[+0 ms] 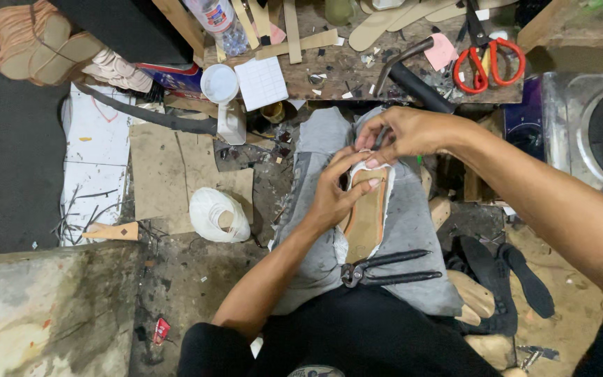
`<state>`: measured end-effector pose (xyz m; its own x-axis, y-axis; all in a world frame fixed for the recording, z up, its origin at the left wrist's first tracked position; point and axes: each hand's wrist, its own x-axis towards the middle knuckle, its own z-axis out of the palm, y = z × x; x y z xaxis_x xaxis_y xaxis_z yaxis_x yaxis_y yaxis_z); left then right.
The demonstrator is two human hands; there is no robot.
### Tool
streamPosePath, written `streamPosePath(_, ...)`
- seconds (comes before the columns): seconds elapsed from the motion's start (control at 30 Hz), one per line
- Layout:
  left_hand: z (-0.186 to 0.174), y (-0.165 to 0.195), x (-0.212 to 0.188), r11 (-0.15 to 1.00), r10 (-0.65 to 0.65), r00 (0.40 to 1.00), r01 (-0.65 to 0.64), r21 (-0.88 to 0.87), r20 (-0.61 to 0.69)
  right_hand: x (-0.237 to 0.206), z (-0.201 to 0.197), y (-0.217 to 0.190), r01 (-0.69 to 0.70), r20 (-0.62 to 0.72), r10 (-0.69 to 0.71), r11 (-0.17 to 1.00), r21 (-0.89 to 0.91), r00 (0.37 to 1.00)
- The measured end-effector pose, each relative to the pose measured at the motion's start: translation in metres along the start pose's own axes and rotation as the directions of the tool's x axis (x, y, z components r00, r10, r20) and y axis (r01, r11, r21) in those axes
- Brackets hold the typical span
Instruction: The person sits on the floor holding a shoe upper wrapped in white paper on their lap. They use pincers to grip and pull the upper material, tap and press the material with a hammer to shape it around the sole, then place the finished shoe on an upper shelf.
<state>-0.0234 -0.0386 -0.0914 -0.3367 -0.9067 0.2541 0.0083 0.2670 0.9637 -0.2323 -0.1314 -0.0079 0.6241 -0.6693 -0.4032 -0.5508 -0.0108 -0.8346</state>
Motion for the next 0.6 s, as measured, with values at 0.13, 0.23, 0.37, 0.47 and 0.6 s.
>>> streamPosePath(0.13,-0.002,0.001,0.000,1.000,-0.004,1.000,0.004,-0.008,-0.005,0.007,0.001,-0.003,-0.059,0.002,0.060,0.985,-0.160,0.998)
streamPosePath(0.23,-0.003,-0.003,-0.002,1.000,-0.015,1.000,0.015,0.004,-0.017,0.002,0.012,-0.006,0.138,-0.066,-0.168,0.935,-0.328,0.984)
streamPosePath(0.37,0.001,-0.018,-0.005,0.996,-0.024,1.000,0.024,-0.087,-0.001,-0.007,0.041,-0.004,0.137,-0.154,-0.249,0.844,-0.518,0.956)
streamPosePath(0.47,0.004,-0.026,-0.002,0.980,-0.049,0.998,0.043,-0.193,-0.026,-0.005,0.052,-0.004,0.104,-0.205,-0.264,0.815,-0.570,0.943)
streamPosePath(0.6,-0.001,-0.014,0.011,0.969,-0.040,0.999,0.038,-0.243,-0.001,-0.019,0.050,-0.020,0.163,-0.291,-0.363,0.828,-0.536,0.885)
